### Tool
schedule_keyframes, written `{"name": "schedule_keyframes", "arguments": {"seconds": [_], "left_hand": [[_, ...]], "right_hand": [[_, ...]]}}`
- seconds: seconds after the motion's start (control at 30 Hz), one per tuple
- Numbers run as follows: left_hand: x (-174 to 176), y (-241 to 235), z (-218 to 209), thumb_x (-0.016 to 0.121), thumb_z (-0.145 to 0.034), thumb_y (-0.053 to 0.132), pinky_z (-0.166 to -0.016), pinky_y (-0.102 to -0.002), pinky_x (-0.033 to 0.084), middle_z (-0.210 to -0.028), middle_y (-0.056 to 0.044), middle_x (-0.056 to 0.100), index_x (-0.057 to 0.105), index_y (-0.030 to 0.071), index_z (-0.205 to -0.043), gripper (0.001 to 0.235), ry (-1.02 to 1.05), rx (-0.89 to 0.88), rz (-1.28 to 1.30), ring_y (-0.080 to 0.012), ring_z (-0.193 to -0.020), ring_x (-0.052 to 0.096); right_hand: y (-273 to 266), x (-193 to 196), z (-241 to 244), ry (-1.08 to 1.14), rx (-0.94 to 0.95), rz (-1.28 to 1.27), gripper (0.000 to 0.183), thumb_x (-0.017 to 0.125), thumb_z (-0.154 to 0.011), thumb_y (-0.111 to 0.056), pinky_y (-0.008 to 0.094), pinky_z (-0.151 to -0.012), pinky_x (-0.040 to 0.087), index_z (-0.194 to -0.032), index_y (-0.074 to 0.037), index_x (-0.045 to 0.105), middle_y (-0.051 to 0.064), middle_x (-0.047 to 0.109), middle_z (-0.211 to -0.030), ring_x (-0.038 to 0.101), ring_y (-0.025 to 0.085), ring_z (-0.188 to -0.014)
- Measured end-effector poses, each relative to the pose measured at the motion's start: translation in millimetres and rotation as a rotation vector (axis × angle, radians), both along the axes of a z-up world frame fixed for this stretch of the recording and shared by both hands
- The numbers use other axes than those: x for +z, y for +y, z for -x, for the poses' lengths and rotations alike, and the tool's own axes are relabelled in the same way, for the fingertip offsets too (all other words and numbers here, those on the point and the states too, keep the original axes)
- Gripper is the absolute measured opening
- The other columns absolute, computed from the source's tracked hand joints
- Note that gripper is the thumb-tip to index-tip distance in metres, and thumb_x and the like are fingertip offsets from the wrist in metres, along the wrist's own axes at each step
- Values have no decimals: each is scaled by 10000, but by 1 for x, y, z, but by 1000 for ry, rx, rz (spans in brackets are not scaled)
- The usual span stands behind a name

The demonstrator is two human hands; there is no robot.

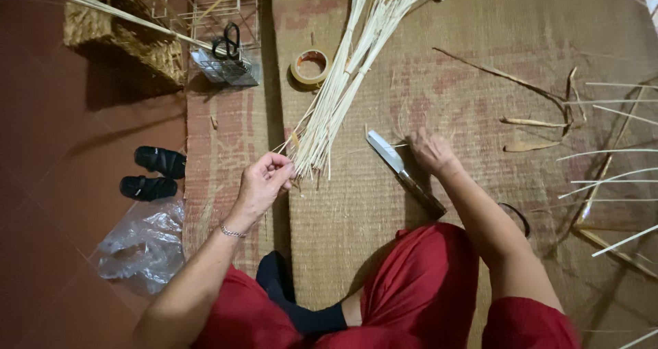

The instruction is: The person sits on a mat and bundles thin bamboo strips, aligning them by hand. They use a knife to trim the ends of the strips and a thin cord to tie the bundle together, preparing the materials for weaving.

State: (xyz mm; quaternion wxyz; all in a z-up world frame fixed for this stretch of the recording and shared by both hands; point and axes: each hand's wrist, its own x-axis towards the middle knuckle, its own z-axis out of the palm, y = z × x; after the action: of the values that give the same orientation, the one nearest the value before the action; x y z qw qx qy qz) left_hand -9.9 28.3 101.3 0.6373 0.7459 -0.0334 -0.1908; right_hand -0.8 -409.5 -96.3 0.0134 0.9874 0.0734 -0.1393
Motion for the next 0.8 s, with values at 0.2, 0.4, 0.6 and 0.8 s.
{"name": "schedule_keyframes", "arguments": {"seconds": [0.2,0.4,0.6,0.8], "left_hand": [[-2,5,-1,622,-1015,139,-648,-217,542,-890,-56,713,618,11,-1109,159,-62,3,33,-74,-694,636],[23,-8,14,613,-993,107,-623,-229,535,-846,-61,671,556,-5,-1174,220,5,42,186,-89,-676,625],[43,-25,35,698,-953,113,-616,-207,494,-884,2,616,595,-10,-1226,316,-103,-43,189,-57,-687,571],[62,-21,56,735,-988,149,-689,-200,495,-919,25,579,555,-14,-1368,451,-297,-110,254,-28,-767,538]], "right_hand": [[-80,49,-14,-724,-479,-601,103,598,-1045,-101,448,-672,507,-945,-77,598,118,621,-850,590,281,-779],[-72,203,-8,-677,-679,-1713,146,641,-1086,-141,234,-488,415,-952,-135,583,-12,573,-771,484,61,-589],[46,349,37,-937,-170,-1727,96,571,-1152,-99,229,-525,394,-1057,-88,563,0,540,-836,470,77,-634],[196,332,47,-200,-126,-1051,263,655,-981,-196,383,-876,554,-1175,-18,657,142,731,-1073,697,227,-976]]}}
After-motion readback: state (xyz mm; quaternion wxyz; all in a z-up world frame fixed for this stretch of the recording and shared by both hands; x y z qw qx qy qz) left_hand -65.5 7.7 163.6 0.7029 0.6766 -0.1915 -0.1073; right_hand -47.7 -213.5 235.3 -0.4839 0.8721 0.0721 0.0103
